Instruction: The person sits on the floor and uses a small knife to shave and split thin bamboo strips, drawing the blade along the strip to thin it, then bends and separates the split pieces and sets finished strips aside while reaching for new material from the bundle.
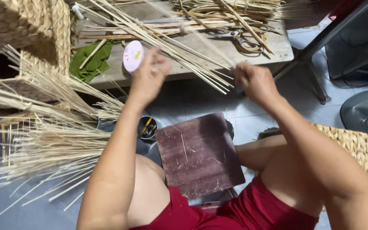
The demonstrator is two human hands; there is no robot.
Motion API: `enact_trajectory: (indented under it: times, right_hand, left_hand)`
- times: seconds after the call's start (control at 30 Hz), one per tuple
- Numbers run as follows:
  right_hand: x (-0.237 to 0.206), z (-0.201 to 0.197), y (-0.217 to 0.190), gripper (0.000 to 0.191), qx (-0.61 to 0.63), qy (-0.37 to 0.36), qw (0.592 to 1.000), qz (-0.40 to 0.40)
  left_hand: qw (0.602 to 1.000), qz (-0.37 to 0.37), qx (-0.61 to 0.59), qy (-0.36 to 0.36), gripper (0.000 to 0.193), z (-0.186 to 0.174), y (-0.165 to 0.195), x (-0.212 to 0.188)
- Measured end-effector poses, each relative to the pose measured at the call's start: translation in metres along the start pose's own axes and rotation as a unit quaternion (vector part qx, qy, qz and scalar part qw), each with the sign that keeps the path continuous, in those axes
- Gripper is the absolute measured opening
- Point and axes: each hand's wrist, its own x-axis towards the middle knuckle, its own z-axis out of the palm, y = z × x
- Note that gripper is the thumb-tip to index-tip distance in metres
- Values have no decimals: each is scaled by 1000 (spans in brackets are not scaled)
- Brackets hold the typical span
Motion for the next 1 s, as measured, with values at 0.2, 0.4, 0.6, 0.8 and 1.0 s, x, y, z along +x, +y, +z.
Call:
enact_trajectory:
  times: [0.2, 0.4, 0.6, 0.8, 1.0]
  right_hand:
    - [77, 15, 15, 25, -195, -10, 979, 56]
    - [97, 31, 37, 26, -251, -16, 967, 45]
    - [110, 39, 50, 26, -274, -7, 961, 47]
    - [112, 47, 65, 21, -285, 31, 958, 13]
    - [111, 54, 64, 28, -296, 49, 954, 7]
  left_hand:
    - [973, -62, 141, -172, 46, 40, -14, -7]
    - [939, -72, 196, -274, 45, 73, -23, -7]
    - [926, -78, 219, -298, 45, 83, -30, 1]
    - [920, -99, 220, -308, 45, 81, -33, 4]
    - [918, -91, 220, -318, 44, 81, -34, 5]
